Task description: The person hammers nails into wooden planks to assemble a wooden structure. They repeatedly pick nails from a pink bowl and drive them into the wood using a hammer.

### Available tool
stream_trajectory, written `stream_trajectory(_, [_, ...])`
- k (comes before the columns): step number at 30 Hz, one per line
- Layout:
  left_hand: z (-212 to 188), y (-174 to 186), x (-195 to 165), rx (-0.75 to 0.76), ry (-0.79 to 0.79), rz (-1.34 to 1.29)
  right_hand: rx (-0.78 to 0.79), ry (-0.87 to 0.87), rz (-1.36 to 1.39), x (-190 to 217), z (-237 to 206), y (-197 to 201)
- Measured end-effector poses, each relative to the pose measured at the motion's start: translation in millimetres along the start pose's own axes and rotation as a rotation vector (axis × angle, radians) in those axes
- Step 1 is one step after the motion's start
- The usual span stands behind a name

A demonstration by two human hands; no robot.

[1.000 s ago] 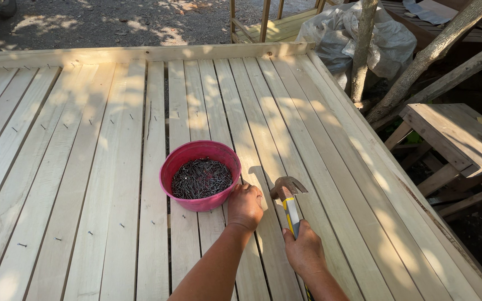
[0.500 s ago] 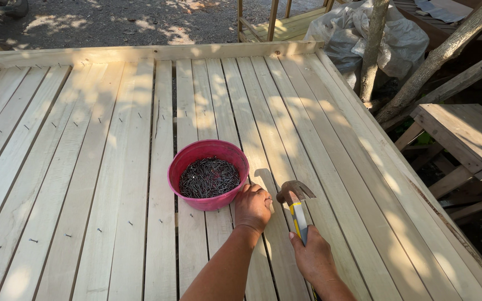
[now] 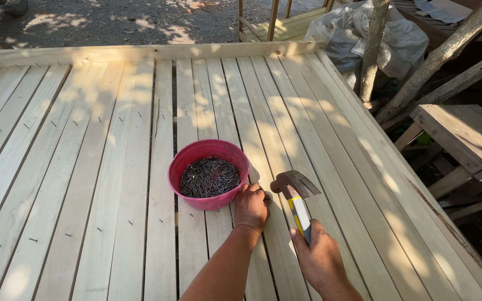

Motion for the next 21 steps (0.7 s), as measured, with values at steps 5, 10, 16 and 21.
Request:
stream_trajectory(5, [1.8,-0.2,-0.3,0.019,0.019,0.026,0.072,0.028,-0.222,-5.1,6.3,-13.8])
stream_trajectory(10, [-0.5,2.1,-0.3,0.086,0.023,-0.022,0.040,0.022,-0.143,-5.1,6.1,-8.9])
stream_trajectory(16, [-22.8,18.0,15.0,0.070,-0.033,-0.156,-0.026,0.065,-0.013,16.9,-2.0,7.7])
stream_trajectory(21, [-28.2,12.9,20.8,0.127,-0.016,-0.106,-0.019,0.064,-0.026,11.0,-3.3,-5.4])
Point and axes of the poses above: each hand's wrist, its own z-axis towards the middle knuckle, its own y-axis out of the back of the hand, x = y × z, the point moved 9 cm from there along z, towards the middle knuckle, and after that the axes turned 3 degrees about x, right-handed, at the moved point
